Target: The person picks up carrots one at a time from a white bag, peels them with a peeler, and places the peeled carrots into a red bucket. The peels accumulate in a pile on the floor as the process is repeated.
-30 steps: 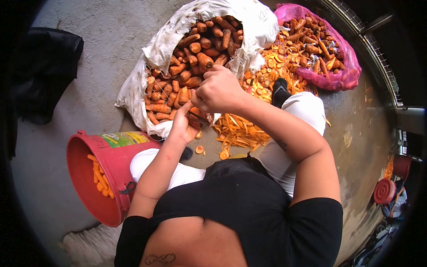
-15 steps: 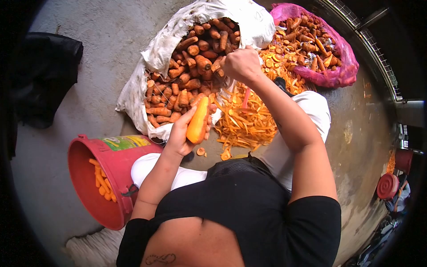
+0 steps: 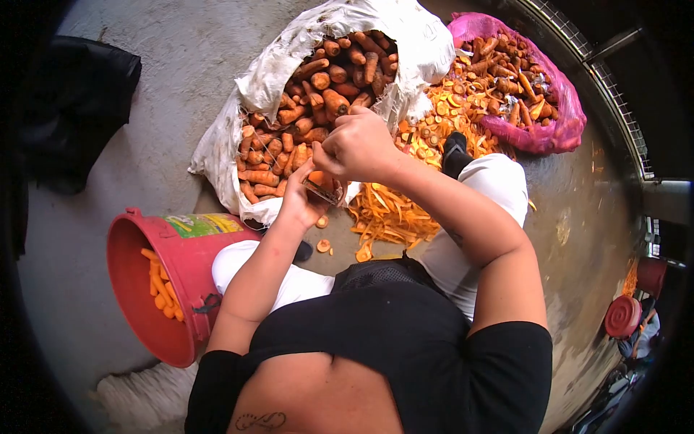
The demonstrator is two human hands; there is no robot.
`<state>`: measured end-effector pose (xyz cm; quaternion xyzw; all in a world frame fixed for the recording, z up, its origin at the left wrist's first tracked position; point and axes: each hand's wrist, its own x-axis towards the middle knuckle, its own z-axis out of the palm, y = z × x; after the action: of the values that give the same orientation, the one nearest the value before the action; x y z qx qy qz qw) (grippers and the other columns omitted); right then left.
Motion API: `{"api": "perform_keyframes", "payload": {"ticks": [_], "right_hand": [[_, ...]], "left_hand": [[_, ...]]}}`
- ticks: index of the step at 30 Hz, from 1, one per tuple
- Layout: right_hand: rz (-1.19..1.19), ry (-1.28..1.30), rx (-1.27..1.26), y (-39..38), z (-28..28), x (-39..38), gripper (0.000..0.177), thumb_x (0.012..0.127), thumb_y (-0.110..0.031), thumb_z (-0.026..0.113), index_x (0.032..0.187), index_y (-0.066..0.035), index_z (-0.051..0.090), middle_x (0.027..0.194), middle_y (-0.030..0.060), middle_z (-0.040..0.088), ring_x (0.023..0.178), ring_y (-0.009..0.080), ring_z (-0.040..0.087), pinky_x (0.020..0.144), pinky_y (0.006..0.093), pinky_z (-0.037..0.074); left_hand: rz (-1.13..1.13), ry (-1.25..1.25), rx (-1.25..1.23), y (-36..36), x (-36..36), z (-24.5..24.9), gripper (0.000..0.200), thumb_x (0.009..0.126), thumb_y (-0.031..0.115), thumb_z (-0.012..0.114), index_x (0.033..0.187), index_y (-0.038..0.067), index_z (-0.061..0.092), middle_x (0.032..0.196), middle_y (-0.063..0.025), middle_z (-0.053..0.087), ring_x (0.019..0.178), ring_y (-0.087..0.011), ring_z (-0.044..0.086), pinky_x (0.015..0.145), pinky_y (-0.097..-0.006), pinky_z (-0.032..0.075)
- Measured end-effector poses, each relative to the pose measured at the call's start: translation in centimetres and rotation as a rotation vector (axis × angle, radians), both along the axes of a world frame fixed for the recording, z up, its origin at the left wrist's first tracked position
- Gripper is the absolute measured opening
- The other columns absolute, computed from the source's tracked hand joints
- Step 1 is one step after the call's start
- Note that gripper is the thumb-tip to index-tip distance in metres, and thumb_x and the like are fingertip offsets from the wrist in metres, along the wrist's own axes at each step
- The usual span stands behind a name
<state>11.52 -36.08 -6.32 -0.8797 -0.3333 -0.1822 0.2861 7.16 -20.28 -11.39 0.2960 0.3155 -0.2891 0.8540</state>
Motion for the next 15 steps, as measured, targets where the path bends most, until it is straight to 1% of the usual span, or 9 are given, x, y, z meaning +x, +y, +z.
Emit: {"api": "perform_keyframes", "payload": {"ticks": [1,5,7,10,11,13,14,15], "right_hand": [[0.013,-0.031,-0.013,0.1,-0.2,-0.1,0.036,0.075,-0.016,0.063,0.041,-0.011,0.05,0.043,-0.0013,0.049,0.047,0.018,0.047,0.053,0.0324,0.038],[-0.01,-0.062,-0.064,0.1,-0.6,-0.2,0.036,0.074,-0.021,0.062,0.04,-0.013,0.054,0.045,0.0006,0.053,0.048,0.0189,0.051,0.055,0.0336,0.039],[-0.003,-0.065,-0.075,0.0,-0.4,-0.2,0.036,0.074,-0.021,0.062,0.04,-0.013,0.054,0.045,0.0008,0.053,0.048,0.0191,0.05,0.055,0.0336,0.04],[0.026,-0.047,-0.004,0.0,-0.7,-0.2,0.04,0.073,-0.015,0.063,0.039,-0.011,0.043,0.044,-0.0006,0.05,0.046,0.0185,0.046,0.052,0.0319,0.036],[0.032,-0.029,-0.007,0.0,-0.7,-0.1,0.039,0.074,-0.015,0.063,0.04,-0.011,0.045,0.044,-0.0006,0.05,0.046,0.0182,0.046,0.053,0.0322,0.037],[0.042,0.009,-0.01,-0.2,-0.9,0.0,0.038,0.074,-0.017,0.062,0.04,-0.011,0.047,0.044,-0.0006,0.051,0.046,0.0177,0.047,0.054,0.0326,0.038],[-0.018,0.009,-0.009,-0.5,-1.2,0.4,0.037,0.075,-0.017,0.062,0.041,-0.012,0.049,0.044,-0.0004,0.051,0.047,0.0177,0.048,0.055,0.0327,0.039],[-0.079,0.01,-0.009,-1.0,-1.6,1.2,0.036,0.075,-0.017,0.061,0.041,-0.012,0.051,0.043,-0.0002,0.051,0.047,0.0176,0.048,0.056,0.0327,0.04]], "left_hand": [[-0.002,-0.01,-0.007,0.0,-0.2,0.2,0.029,0.098,0.034,0.045,0.112,0.011,0.054,0.095,-0.0026,0.061,0.084,-0.0151,0.061,0.076,-0.034,0.053],[-0.003,-0.037,-0.014,0.3,-0.3,-1.3,0.029,0.097,0.034,0.045,0.113,0.011,0.054,0.096,-0.0031,0.062,0.083,-0.0154,0.062,0.073,-0.0309,0.053],[0.0,-0.058,0.007,-0.1,-0.4,-0.7,0.029,0.097,0.033,0.045,0.113,0.01,0.054,0.096,-0.0035,0.063,0.082,-0.0152,0.062,0.072,-0.0295,0.053],[-0.053,-0.083,-0.012,-0.2,-0.4,0.4,0.03,0.097,0.033,0.047,0.112,0.008,0.054,0.094,-0.0039,0.063,0.082,-0.0149,0.062,0.071,-0.0292,0.053],[-0.08,-0.091,-0.027,-0.1,-0.4,0.7,0.03,0.097,0.032,0.047,0.111,0.008,0.055,0.094,-0.004,0.063,0.082,-0.0148,0.062,0.072,-0.0294,0.053],[-0.042,-0.088,0.008,-0.6,-0.4,1.7,0.029,0.096,0.032,0.048,0.11,0.007,0.055,0.091,-0.0044,0.063,0.08,-0.0143,0.062,0.069,-0.0294,0.053],[-0.024,-0.086,0.026,-0.8,-0.5,1.9,0.029,0.096,0.032,0.048,0.109,0.007,0.056,0.09,-0.0046,0.063,0.079,-0.0141,0.061,0.067,-0.0294,0.053],[-0.092,-0.139,0.02,-0.3,-1.0,1.0,0.029,0.096,0.032,0.049,0.107,0.007,0.056,0.088,-0.0048,0.062,0.076,-0.0141,0.061,0.064,-0.0287,0.052]]}}
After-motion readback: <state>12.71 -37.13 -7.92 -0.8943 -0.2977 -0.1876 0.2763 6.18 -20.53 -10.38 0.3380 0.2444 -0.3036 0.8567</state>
